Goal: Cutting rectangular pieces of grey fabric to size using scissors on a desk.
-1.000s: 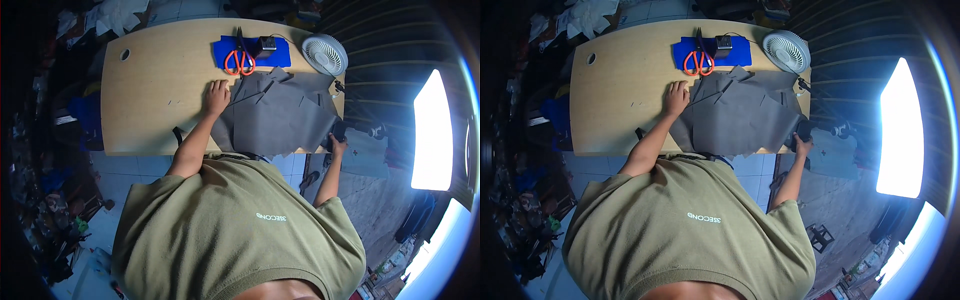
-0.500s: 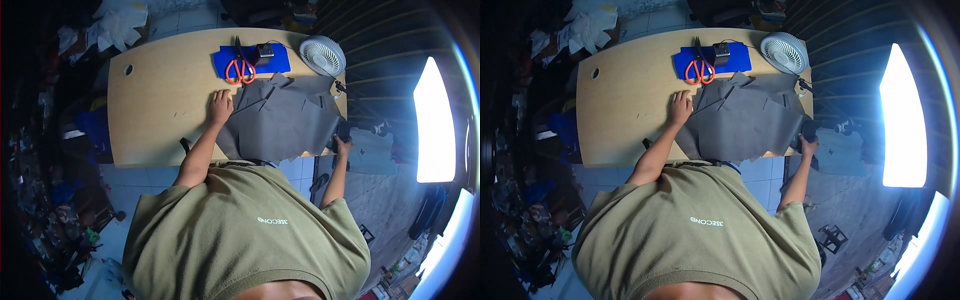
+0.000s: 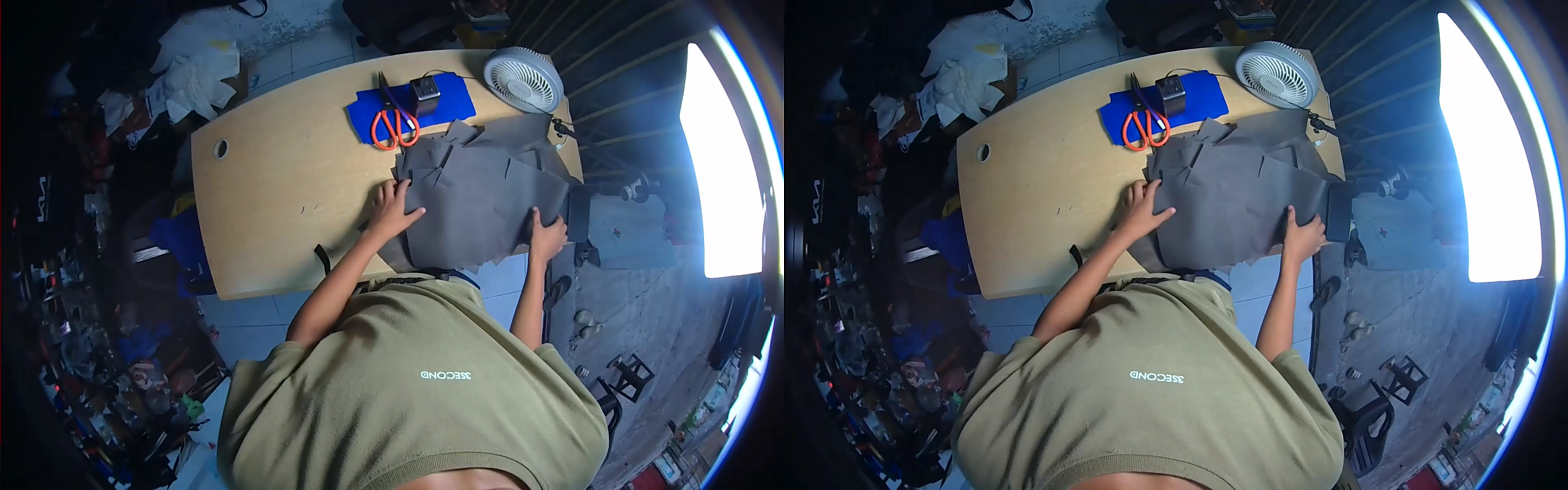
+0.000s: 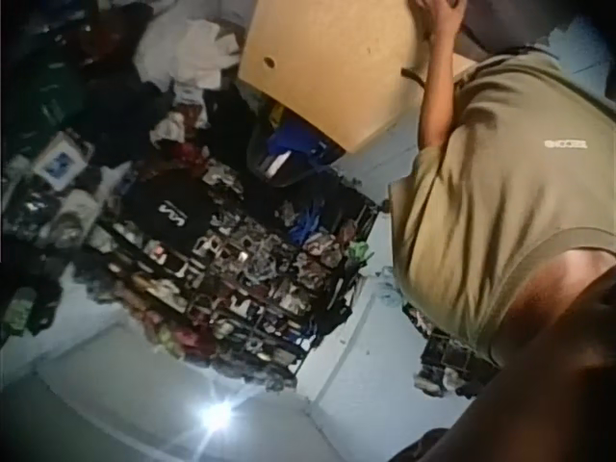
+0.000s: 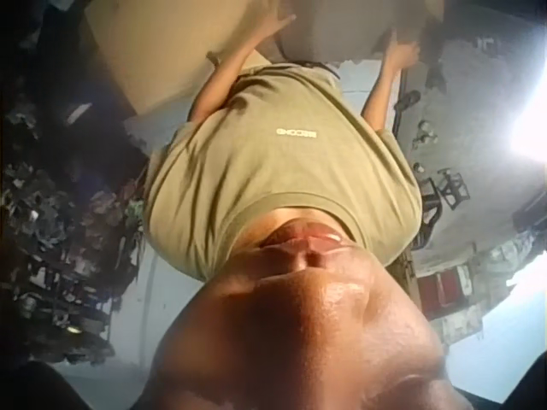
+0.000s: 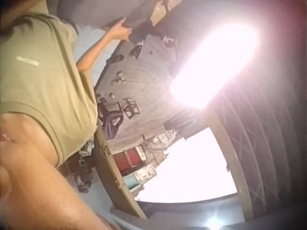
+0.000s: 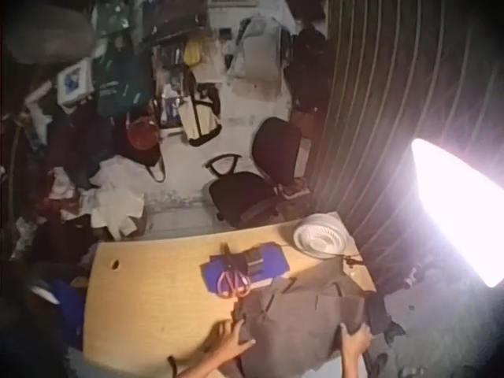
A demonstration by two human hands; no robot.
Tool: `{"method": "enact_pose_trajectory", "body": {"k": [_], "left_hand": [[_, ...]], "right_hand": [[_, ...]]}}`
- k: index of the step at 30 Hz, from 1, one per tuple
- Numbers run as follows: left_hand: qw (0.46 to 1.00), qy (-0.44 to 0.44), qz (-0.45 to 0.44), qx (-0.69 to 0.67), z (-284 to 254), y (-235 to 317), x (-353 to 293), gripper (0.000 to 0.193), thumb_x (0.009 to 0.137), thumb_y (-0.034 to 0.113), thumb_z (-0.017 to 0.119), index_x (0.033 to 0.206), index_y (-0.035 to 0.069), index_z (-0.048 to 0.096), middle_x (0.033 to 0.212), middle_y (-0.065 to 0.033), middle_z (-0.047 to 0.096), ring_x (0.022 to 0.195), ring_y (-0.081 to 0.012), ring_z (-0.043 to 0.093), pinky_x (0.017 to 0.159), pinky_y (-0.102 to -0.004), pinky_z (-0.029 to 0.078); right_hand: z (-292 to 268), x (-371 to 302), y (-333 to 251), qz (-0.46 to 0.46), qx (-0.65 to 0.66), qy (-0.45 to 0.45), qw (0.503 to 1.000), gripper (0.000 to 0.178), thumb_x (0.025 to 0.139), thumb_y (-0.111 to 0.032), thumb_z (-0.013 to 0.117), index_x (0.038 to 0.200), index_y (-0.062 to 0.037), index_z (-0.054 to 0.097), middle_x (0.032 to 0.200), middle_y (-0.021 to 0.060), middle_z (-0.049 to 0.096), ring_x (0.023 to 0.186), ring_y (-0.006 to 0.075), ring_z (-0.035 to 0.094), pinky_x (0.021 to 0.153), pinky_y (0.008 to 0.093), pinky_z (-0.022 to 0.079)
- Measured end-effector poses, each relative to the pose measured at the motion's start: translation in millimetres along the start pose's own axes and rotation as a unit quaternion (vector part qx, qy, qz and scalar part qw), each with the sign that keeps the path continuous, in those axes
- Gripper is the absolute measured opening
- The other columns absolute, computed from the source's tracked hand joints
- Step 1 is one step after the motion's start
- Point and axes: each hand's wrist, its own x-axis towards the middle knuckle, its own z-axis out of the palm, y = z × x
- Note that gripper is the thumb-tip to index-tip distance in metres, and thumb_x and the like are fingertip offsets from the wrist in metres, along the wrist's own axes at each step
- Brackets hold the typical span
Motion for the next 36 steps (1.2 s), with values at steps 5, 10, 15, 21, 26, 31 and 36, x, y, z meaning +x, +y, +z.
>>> {"method": "enact_pose_trajectory", "body": {"k": [5, 10, 15, 21, 26, 31, 36], "left_hand": [[0.999, -0.027, -0.028, 0.018, 1, 5, 2, 0.075, 0.078, 0.045, 0.074, 0.138, 0.013, 0.043, 0.129, -0.0170, 0.041, 0.120, -0.0377, 0.042, 0.098, -0.0533, 0.040], [0.997, 0.050, 0.036, -0.039, 1, -12, -5, 0.059, 0.085, 0.032, 0.068, 0.136, 0.010, 0.045, 0.124, -0.0177, 0.046, 0.116, -0.0376, 0.046, 0.097, -0.0491, 0.041], [0.994, 0.060, 0.040, -0.081, -14, -25, -20, 0.050, 0.089, 0.021, 0.063, 0.134, 0.007, 0.047, 0.125, -0.0184, 0.045, 0.116, -0.0379, 0.045, 0.100, -0.0466, 0.038], [0.988, 0.090, 0.046, -0.116, -34, -46, -39, 0.042, 0.090, 0.012, 0.061, 0.130, 0.005, 0.050, 0.121, -0.0165, 0.050, 0.113, -0.0335, 0.051, 0.096, -0.0409, 0.042], [0.955, -0.033, -0.069, -0.288, -67, -58, -61, 0.035, 0.095, 0.015, 0.058, 0.128, 0.005, 0.052, 0.128, -0.0129, 0.053, 0.109, -0.0221, 0.057, 0.091, -0.0329, 0.045], [0.827, -0.135, -0.043, -0.544, -102, -46, -76, 0.054, 0.098, 0.027, 0.061, 0.143, 0.006, 0.040, 0.129, -0.0073, 0.056, 0.111, -0.0137, 0.056, 0.095, -0.0313, 0.045], [0.837, -0.131, -0.025, -0.530, -122, -63, -96, 0.045, 0.098, 0.032, 0.061, 0.133, 0.006, 0.051, 0.115, -0.0022, 0.063, 0.104, -0.0112, 0.057, 0.094, -0.0294, 0.046]], "right_hand": [[15, 1, 16, 0.031, 0.044, -0.018, 0.998, 0.059, 0.081, -0.037, 0.073, 0.126, -0.0023, 0.058, 0.119, 0.0167, 0.060, 0.110, 0.0391, 0.056, 0.091, 0.0528, 0.044], [11, 13, 33, -0.040, 0.129, 0.036, 0.990, 0.045, 0.080, -0.024, 0.075, 0.120, -0.0069, 0.063, 0.096, 0.0174, 0.067, 0.091, 0.0375, 0.063, 0.080, 0.0456, 0.049], [-18, 6, 21, -0.004, 0.222, 0.028, 0.975, 0.034, 0.081, -0.020, 0.074, 0.110, -0.0030, 0.066, 0.078, 0.0168, 0.066, 0.072, 0.0363, 0.065, 0.067, 0.0400, 0.049], [-51, -2, 20, -0.141, 0.242, -0.023, 0.960, 0.031, 0.085, -0.019, 0.070, 0.105, 0.0031, 0.064, 0.084, 0.0175, 0.063, 0.078, 0.0354, 0.063, 0.076, 0.0364, 0.049], [-101, -45, -46, -0.245, 0.386, -0.177, 0.872, 0.040, 0.081, -0.004, 0.060, 0.119, 0.0065, 0.056, 0.127, 0.0146, 0.051, 0.115, 0.0268, 0.053, 0.099, 0.0320, 0.040], [-102, -129, -112, -0.158, 0.447, -0.425, 0.771, 0.042, 0.086, -0.008, 0.059, 0.127, 0.0005, 0.054, 0.110, 0.0065, 0.060, 0.101, 0.0136, 0.054, 0.087, 0.0268, 0.046], [-86, -227, -172, -0.175, 0.406, -0.618, 0.650, 0.060, 0.096, -0.031, 0.058, 0.143, -0.0012, 0.038, 0.130, 0.0115, 0.052, 0.121, 0.0183, 0.046, 0.102, 0.0320, 0.038]]}}
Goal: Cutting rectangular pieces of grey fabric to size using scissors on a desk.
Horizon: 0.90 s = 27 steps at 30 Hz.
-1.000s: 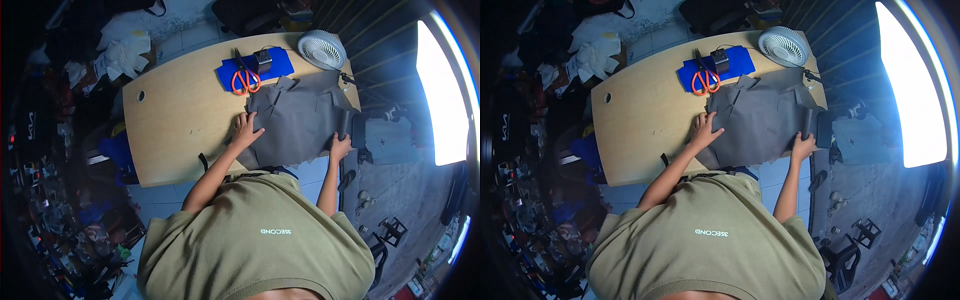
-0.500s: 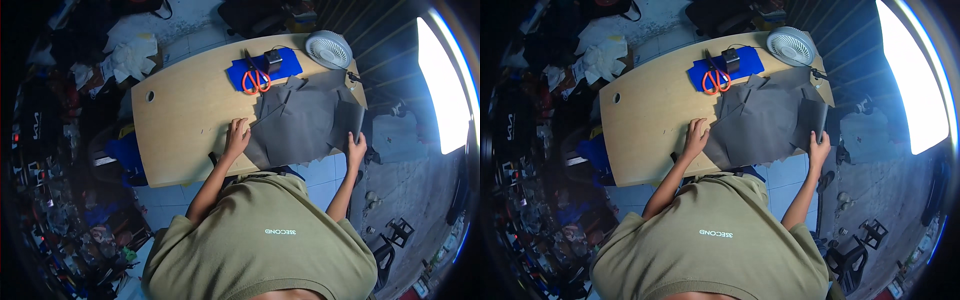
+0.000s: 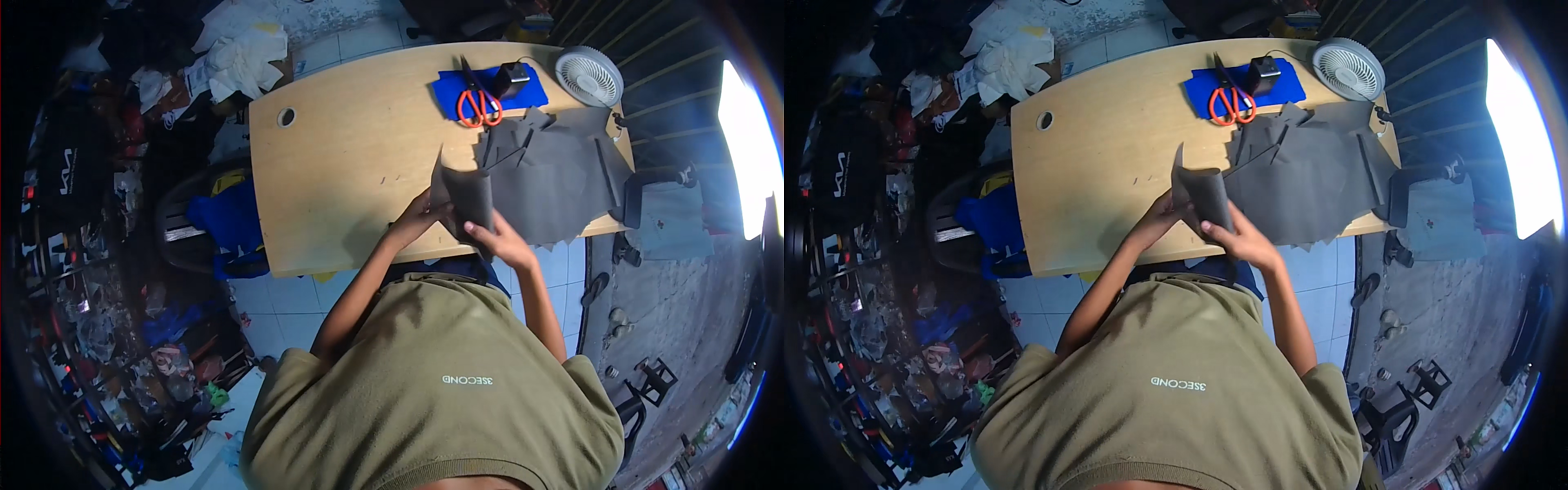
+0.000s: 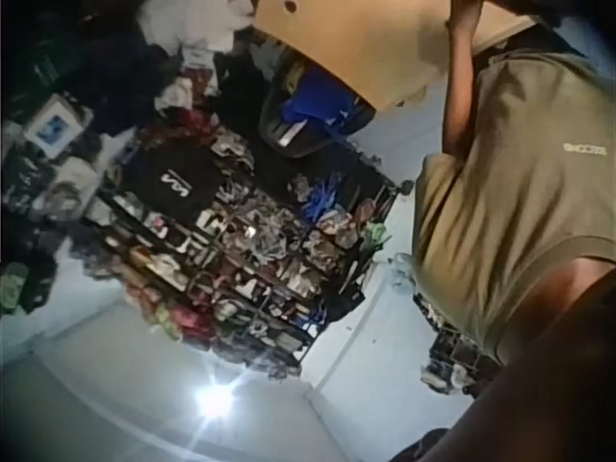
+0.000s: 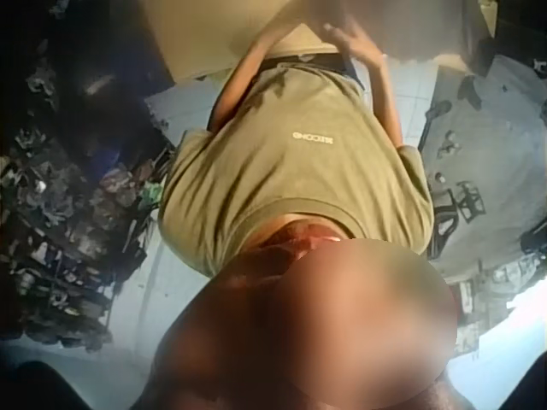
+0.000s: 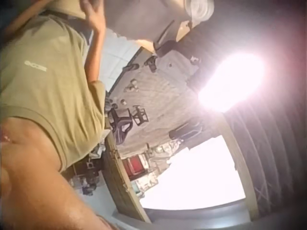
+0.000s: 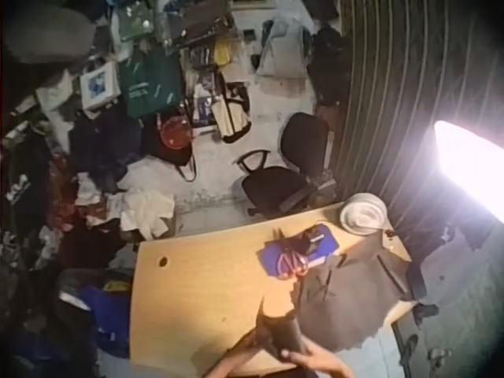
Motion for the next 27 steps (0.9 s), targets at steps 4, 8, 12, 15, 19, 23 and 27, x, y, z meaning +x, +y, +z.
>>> {"method": "enact_pose_trajectory", "body": {"k": [4, 8, 12, 15, 19, 23, 27], "left_hand": [[0.997, 0.003, -0.069, -0.034, -37, -15, -35, 0.039, 0.101, 0.038, 0.053, 0.115, 0.002, 0.061, 0.099, -0.0019, 0.067, 0.087, -0.0093, 0.062, 0.076, -0.0266, 0.052], [0.994, 0.060, -0.092, -0.024, -60, -10, -68, 0.035, 0.102, 0.033, 0.052, 0.112, 0.002, 0.062, 0.094, -0.0027, 0.066, 0.081, -0.0094, 0.063, 0.069, -0.0253, 0.053], [0.986, 0.078, -0.120, -0.083, -98, -24, -93, 0.029, 0.100, 0.027, 0.055, 0.113, 0.002, 0.063, 0.094, -0.0026, 0.066, 0.083, -0.0105, 0.062, 0.073, -0.0269, 0.052], [0.988, 0.150, -0.035, -0.002, -128, -35, -111, 0.027, 0.098, 0.026, 0.059, 0.110, 0.002, 0.064, 0.093, -0.0018, 0.066, 0.085, -0.0102, 0.061, 0.077, -0.0266, 0.050], [0.973, 0.225, -0.046, -0.030, -162, -21, -127, 0.032, 0.093, 0.026, 0.067, 0.111, 0.000, 0.064, 0.101, -0.0033, 0.067, 0.092, -0.0107, 0.059, 0.085, -0.0280, 0.047], [0.956, 0.292, -0.008, -0.036, -192, -5, -138, 0.035, 0.092, 0.026, 0.068, 0.114, -0.001, 0.062, 0.105, -0.0042, 0.066, 0.094, -0.0109, 0.059, 0.086, -0.0278, 0.046], [0.957, 0.285, 0.029, -0.045, -205, 5, -130, 0.034, 0.091, 0.022, 0.070, 0.116, -0.001, 0.061, 0.107, -0.0044, 0.065, 0.096, -0.0118, 0.058, 0.088, -0.0273, 0.045]], "right_hand": [[68, 15, 30, -0.024, 0.286, -0.143, 0.947, 0.068, 0.102, -0.051, 0.039, 0.151, -0.0057, 0.027, 0.148, 0.0144, 0.037, 0.139, 0.0282, 0.034, 0.110, 0.0455, 0.033], [125, 32, 44, 0.041, 0.281, 0.020, 0.959, 0.059, 0.097, -0.030, 0.061, 0.145, -0.0065, 0.036, 0.131, 0.0102, 0.052, 0.122, 0.0234, 0.051, 0.098, 0.0423, 0.046], [157, 46, 47, 0.044, 0.335, 0.056, 0.940, 0.055, 0.089, -0.008, 0.065, 0.139, -0.0041, 0.042, 0.119, 0.0100, 0.058, 0.107, 0.0213, 0.059, 0.092, 0.0423, 0.050], [159, 55, 49, 0.055, 0.315, 0.035, 0.947, 0.066, 0.086, -0.015, 0.072, 0.142, -0.0053, 0.038, 0.114, 0.0125, 0.058, 0.108, 0.0237, 0.058, 0.093, 0.0416, 0.049], [150, 73, 55, 0.015, 0.267, 0.056, 0.962, 0.081, 0.082, -0.009, 0.075, 0.149, -0.0029, 0.030, 0.109, 0.0131, 0.061, 0.100, 0.0234, 0.062, 0.091, 0.0394, 0.051], [140, 93, 40, -0.009, 0.330, 0.063, 0.942, 0.083, 0.084, -0.002, 0.073, 0.151, -0.0015, 0.024, 0.099, 0.0082, 0.064, 0.096, 0.0187, 0.064, 0.092, 0.0361, 0.052], [123, 124, 47, -0.070, 0.218, 0.085, 0.970, 0.084, 0.083, 0.004, 0.071, 0.152, -0.0019, 0.023, 0.084, 0.0020, 0.058, 0.083, 0.0126, 0.060, 0.083, 0.0286, 0.051]]}}
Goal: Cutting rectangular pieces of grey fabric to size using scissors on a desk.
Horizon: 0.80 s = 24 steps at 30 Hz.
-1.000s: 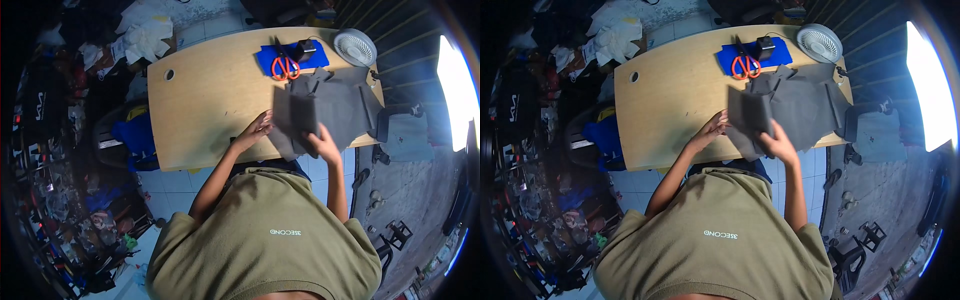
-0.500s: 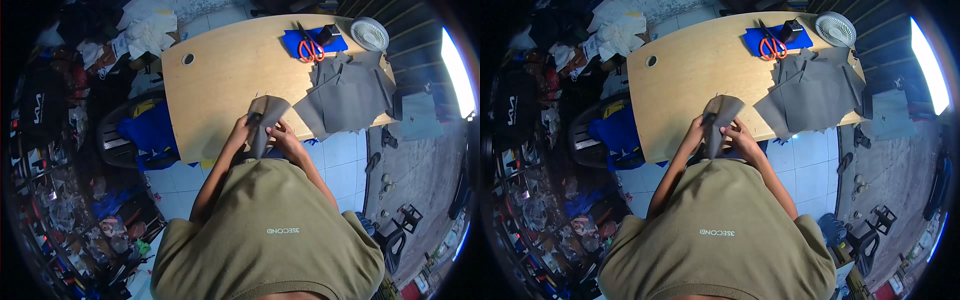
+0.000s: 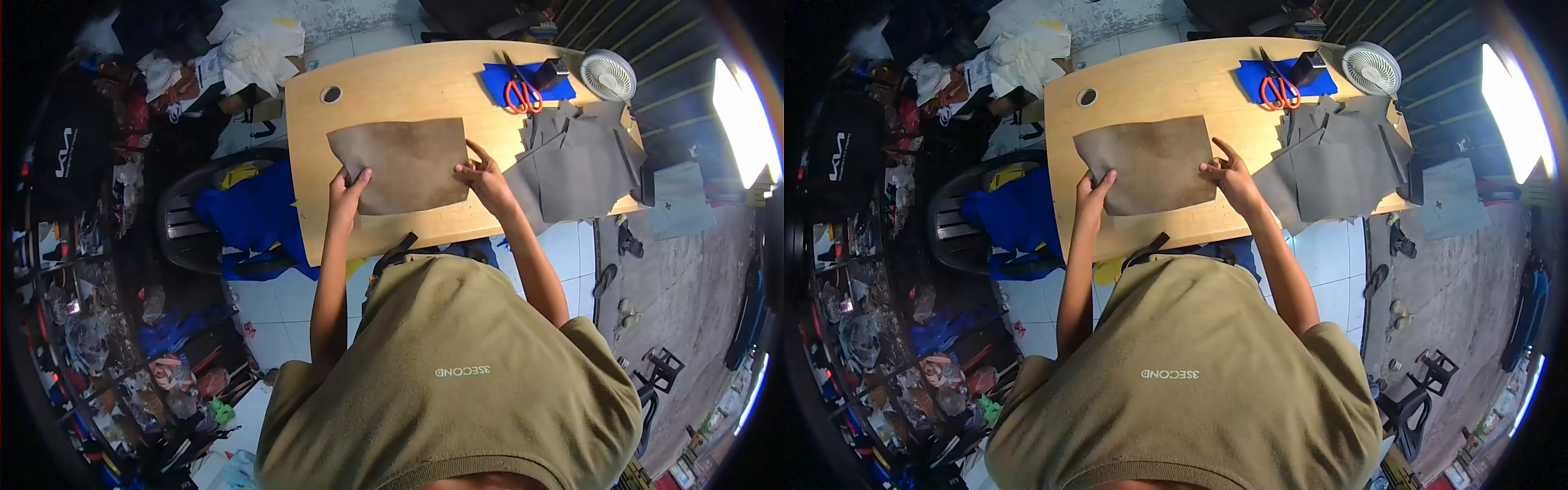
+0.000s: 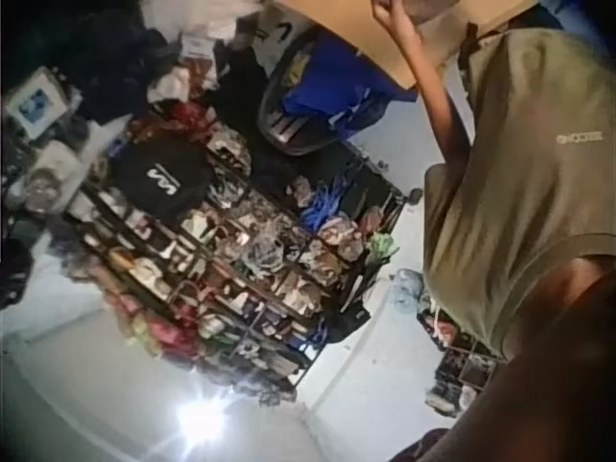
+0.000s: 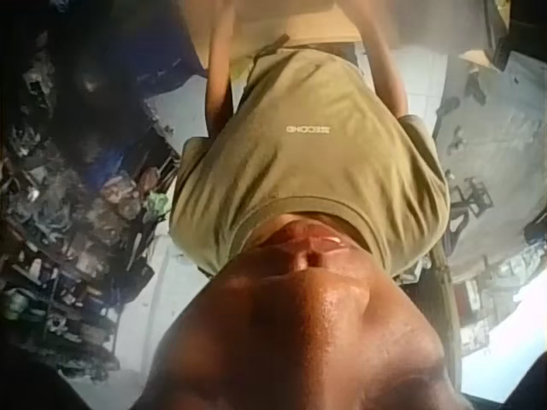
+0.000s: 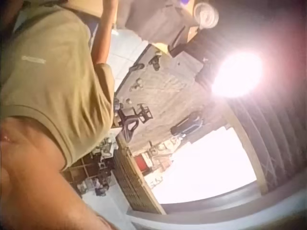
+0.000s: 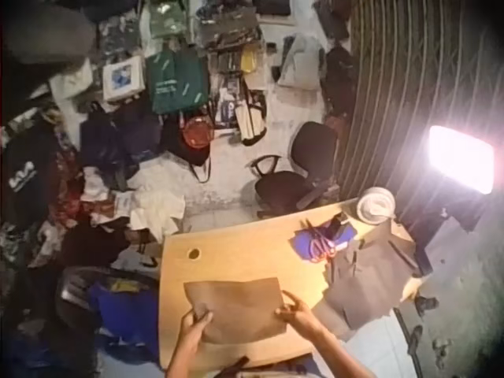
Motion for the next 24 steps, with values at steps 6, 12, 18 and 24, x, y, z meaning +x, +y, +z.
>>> {"method": "enact_pose_trajectory", "body": {"k": [6, 12, 18, 24], "left_hand": [[0.988, 0.048, -0.027, 0.141, -36, -90, 50, 0.052, 0.084, 0.024, 0.076, 0.122, -0.002, 0.054, 0.105, -0.0100, 0.063, 0.097, -0.0190, 0.059, 0.084, -0.0340, 0.049], [0.771, 0.092, 0.283, 0.562, 13, -76, 39, 0.058, 0.084, 0.024, 0.068, 0.134, 0.006, 0.047, 0.138, -0.0196, 0.045, 0.119, -0.0369, 0.051, 0.091, -0.0510, 0.048], [0.689, -0.098, 0.255, 0.672, 3, -119, 32, 0.059, 0.098, 0.048, 0.047, 0.150, 0.025, 0.035, 0.160, -0.0066, 0.023, 0.147, -0.0303, 0.022, 0.114, -0.0594, 0.020], [0.665, -0.170, 0.181, 0.704, -10, -96, 43, 0.063, 0.095, 0.054, 0.049, 0.150, 0.030, 0.032, 0.162, -0.0016, 0.018, 0.148, -0.0293, 0.017, 0.111, -0.0670, 0.018]], "right_hand": [[1, 41, 36, -0.061, -0.254, 0.147, 0.954, 0.077, 0.080, 0.000, 0.073, 0.145, -0.0034, 0.033, 0.091, 0.0051, 0.054, 0.086, 0.0178, 0.058, 0.081, 0.0308, 0.049], [2, 34, 67, -0.234, -0.722, 0.111, 0.642, 0.064, 0.088, -0.031, 0.062, 0.146, -0.0194, 0.037, 0.148, 0.0205, 0.036, 0.137, 0.0419, 0.034, 0.107, 0.0631, 0.028], [15, 24, 112, -0.208, -0.774, 0.102, 0.590, 0.065, 0.090, -0.043, 0.058, 0.148, -0.0234, 0.037, 0.156, 0.0172, 0.026, 0.144, 0.0418, 0.023, 0.109, 0.0661, 0.021], [-3, 15, 103, -0.214, -0.752, 0.046, 0.622, 0.062, 0.090, -0.039, 0.058, 0.146, -0.0213, 0.039, 0.156, 0.0146, 0.028, 0.143, 0.0329, 0.027, 0.110, 0.0573, 0.025]]}}
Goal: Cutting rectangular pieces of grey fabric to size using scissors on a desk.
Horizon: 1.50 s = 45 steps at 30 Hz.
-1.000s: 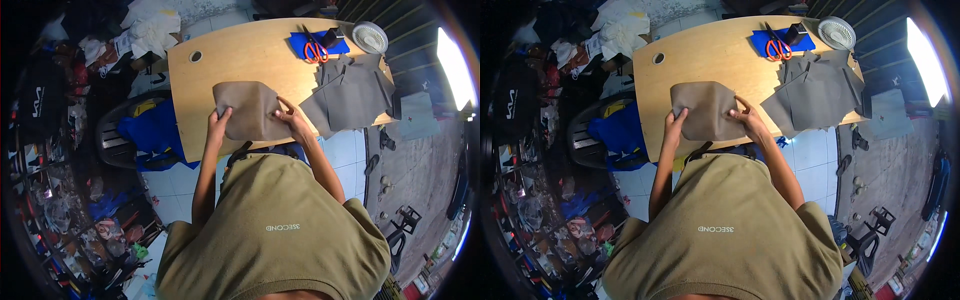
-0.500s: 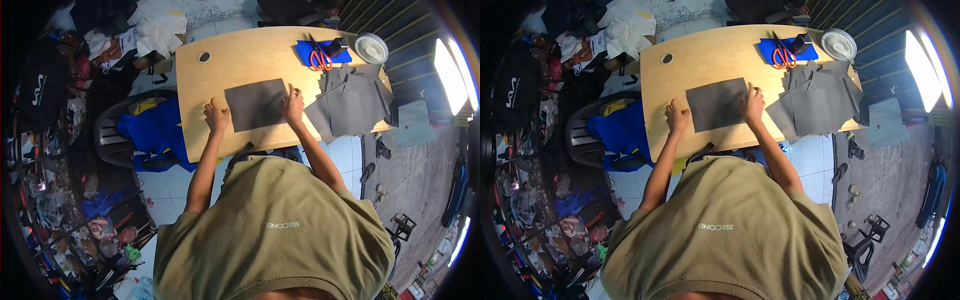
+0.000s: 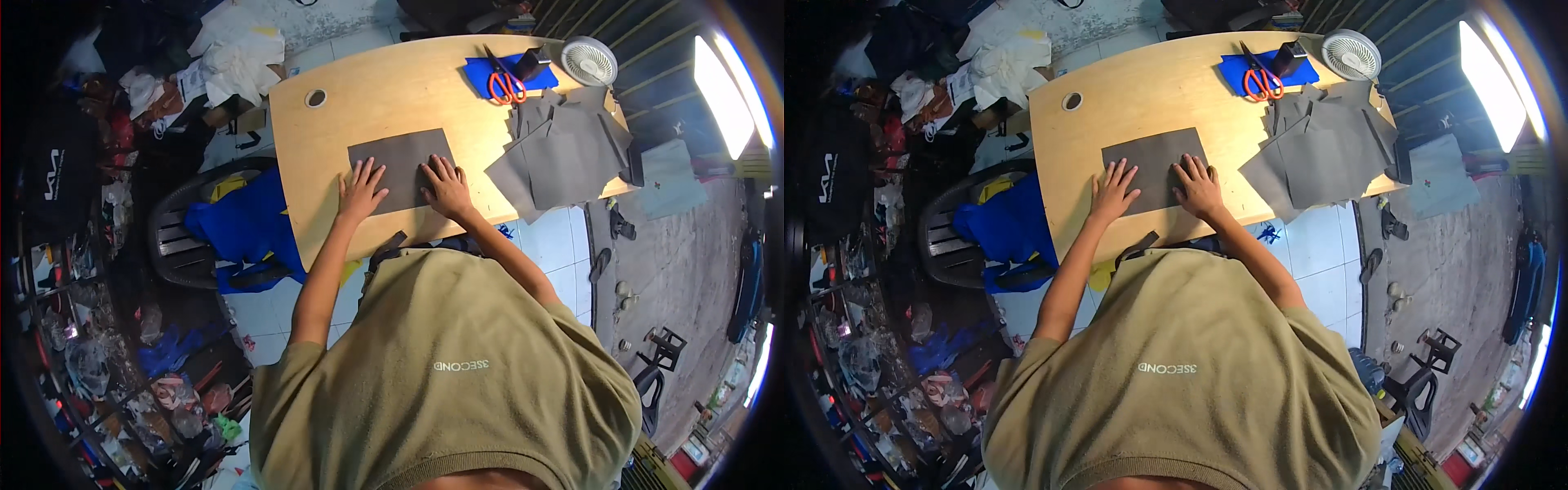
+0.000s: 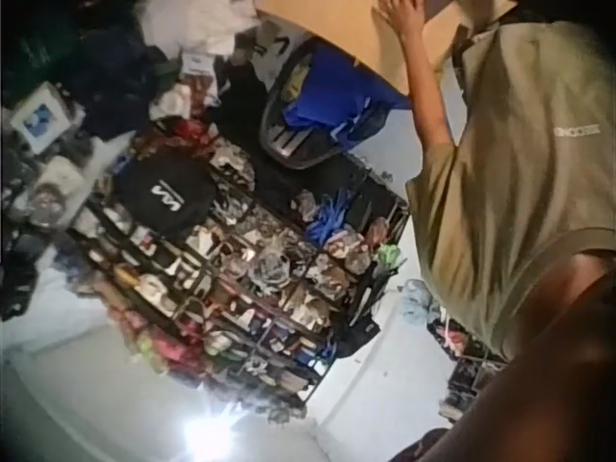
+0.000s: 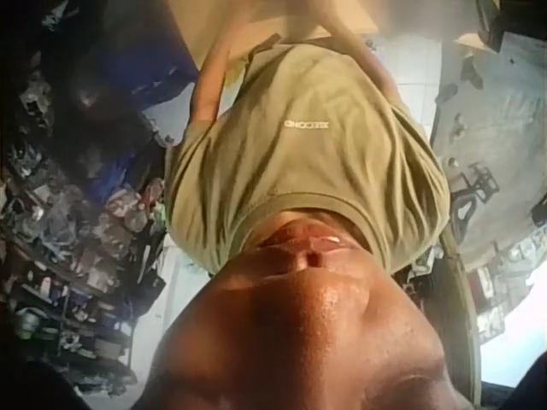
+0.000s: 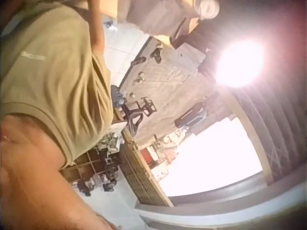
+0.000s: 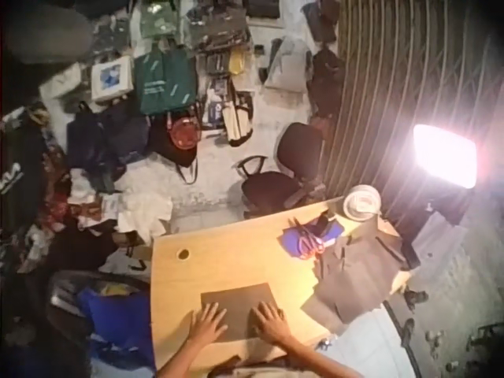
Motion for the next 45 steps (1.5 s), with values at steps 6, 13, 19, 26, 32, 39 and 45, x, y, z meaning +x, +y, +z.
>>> {"method": "enact_pose_trajectory", "body": {"k": [6, 13, 19, 26, 32, 39, 45], "left_hand": [[0.997, -0.075, -0.028, -0.011, -26, -7, 4, 0.063, 0.091, 0.044, 0.060, 0.148, 0.031, 0.035, 0.162, -0.0015, 0.016, 0.149, -0.0322, 0.013, 0.109, -0.0727, 0.016], [0.995, 0.037, -0.003, -0.089, -15, 25, -12, 0.055, 0.092, 0.031, 0.061, 0.143, 0.020, 0.044, 0.145, -0.0097, 0.040, 0.130, -0.0334, 0.041, 0.102, -0.0602, 0.034], [0.950, 0.205, 0.031, -0.233, -7, 30, -15, 0.045, 0.092, 0.016, 0.058, 0.136, 0.009, 0.049, 0.130, -0.0166, 0.052, 0.115, -0.0380, 0.052, 0.098, -0.0458, 0.044], [0.939, 0.237, 0.000, -0.248, -16, 27, -40, 0.044, 0.093, 0.018, 0.057, 0.136, 0.010, 0.049, 0.135, -0.0137, 0.052, 0.119, -0.0348, 0.053, 0.095, -0.0451, 0.045], [0.917, 0.256, -0.030, -0.305, -33, 32, -54, 0.040, 0.094, 0.018, 0.057, 0.133, 0.008, 0.053, 0.124, -0.0164, 0.061, 0.110, -0.0364, 0.059, 0.092, -0.0434, 0.048], [0.710, 0.106, -0.119, -0.686, -50, 49, -15, 0.070, 0.099, 0.058, 0.042, 0.148, 0.010, 0.034, 0.137, -0.0099, 0.056, 0.113, -0.0236, 0.060, 0.095, -0.0405, 0.046], [0.551, -0.123, -0.067, -0.823, -59, 38, -12, 0.091, 0.089, 0.077, 0.030, 0.153, 0.013, 0.022, 0.147, -0.0115, 0.045, 0.132, -0.0258, 0.047, 0.108, -0.0430, 0.038]], "right_hand": [[-15, -21, 10, 0.027, 0.037, 0.012, 0.999, 0.060, 0.088, -0.029, 0.064, 0.143, -0.0202, 0.043, 0.151, 0.0155, 0.034, 0.142, 0.0333, 0.030, 0.109, 0.0559, 0.028], [-85, -53, 100, 0.340, 0.027, 0.255, 0.905, 0.055, 0.079, -0.015, 0.068, 0.131, -0.0153, 0.052, 0.132, 0.0128, 0.050, 0.120, 0.0329, 0.049, 0.095, 0.0481, 0.040], [-99, -71, 153, 0.434, -0.062, 0.110, 0.892, 0.060, 0.079, -0.025, 0.073, 0.133, -0.0157, 0.049, 0.132, 0.0145, 0.046, 0.120, 0.0383, 0.048, 0.090, 0.0553, 0.043], [-102, -80, 174, 0.361, -0.033, 0.129, 0.923, 0.027, 0.083, -0.019, 0.065, 0.107, -0.0095, 0.058, 0.112, 0.0148, 0.059, 0.104, 0.0345, 0.059, 0.082, 0.0540, 0.045], [-160, -54, 123, 0.336, 0.112, 0.375, 0.856, 0.023, 0.088, -0.013, 0.056, 0.107, 0.0001, 0.054, 0.090, 0.0222, 0.062, 0.083, 0.0380, 0.062, 0.079, 0.0455, 0.047], [-154, 2, 0, 0.225, 0.586, 0.136, 0.766, 0.047, 0.093, -0.021, 0.065, 0.132, -0.0007, 0.049, 0.115, 0.0090, 0.061, 0.104, 0.0169, 0.057, 0.090, 0.0301, 0.046], [-160, 23, -58, 0.204, 0.734, -0.071, 0.644, 0.052, 0.092, -0.019, 0.066, 0.135, -0.0001, 0.045, 0.120, 0.0089, 0.060, 0.108, 0.0179, 0.058, 0.094, 0.0330, 0.048]]}}
